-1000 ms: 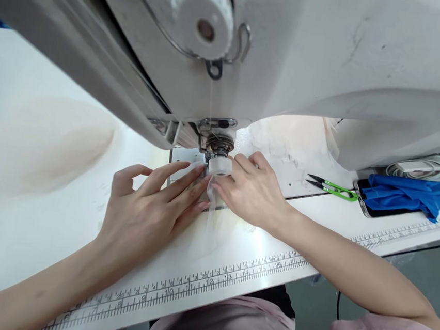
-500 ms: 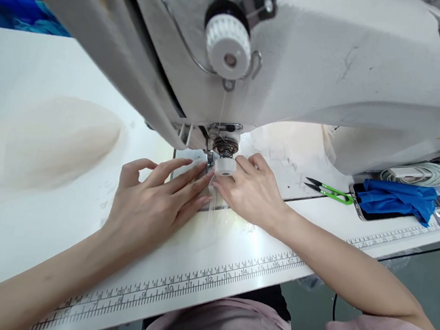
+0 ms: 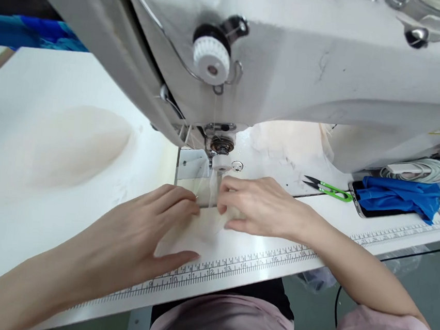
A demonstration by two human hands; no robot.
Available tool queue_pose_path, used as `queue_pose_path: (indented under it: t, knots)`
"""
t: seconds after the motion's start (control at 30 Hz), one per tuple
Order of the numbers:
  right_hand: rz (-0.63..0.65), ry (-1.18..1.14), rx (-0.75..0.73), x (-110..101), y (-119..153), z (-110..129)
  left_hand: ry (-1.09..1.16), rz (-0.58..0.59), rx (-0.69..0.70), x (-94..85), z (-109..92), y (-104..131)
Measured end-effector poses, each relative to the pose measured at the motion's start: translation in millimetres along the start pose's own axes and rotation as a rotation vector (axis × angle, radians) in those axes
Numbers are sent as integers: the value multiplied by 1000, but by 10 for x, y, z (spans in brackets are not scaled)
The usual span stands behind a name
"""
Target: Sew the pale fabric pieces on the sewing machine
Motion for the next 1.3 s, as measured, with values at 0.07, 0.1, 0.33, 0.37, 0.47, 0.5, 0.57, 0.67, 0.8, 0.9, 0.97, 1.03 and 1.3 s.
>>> queue_pose_path:
  t: [0.07,0.1,0.33,0.37,0.47,0.5,0.57,0.67,0.8,0.9,0.97,1.03,1.3]
  knots:
    - [39,-43,28,-1,12,-8,-95,17,0,47,-38,1]
    - [27,-70,45,-13,12,-15,-163,-3,1,69,-39,-16]
    - [-119,-162,110,-42,8,-49,27,-56,-176,137,277,-208]
    - [-133,-119,100,-25,5,-44,100,-57,-228,111,329,-220]
    - [-301,50,87,-33,6,-55,209,-44,-333,10,421,-259]
    - [-396,96,89,-59,16,-63,219,-28,-349,-19,439,-281]
    - [-560,149,84,-104,38,-78,231,14,-360,-59,481,-336]
    - [-699,158,55,-146,43,-99,259,64,-343,-81,560,-420]
    - [-790,151,43,-186,39,-123,334,116,-317,-34,635,-459]
    - [-774,125,49,-167,33,-125,481,91,-300,-17,626,-440]
    - [-758,110,54,-154,42,-115,569,57,-263,-27,588,-418]
    - [-746,123,40,-153,63,-82,582,17,-194,-43,532,-384]
    - [-538,471,-178,-91,85,218,-197,-316,232,8,58,-104]
Point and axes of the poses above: each hand's wrist, its own y-axis away from the middle knuckle, its own x-axis out of the palm, z = x × y, the point moved 7 cm from there along -y, towards the middle knuckle, and after that the axes turned 2 degrees about x, right-handed, at the moved point
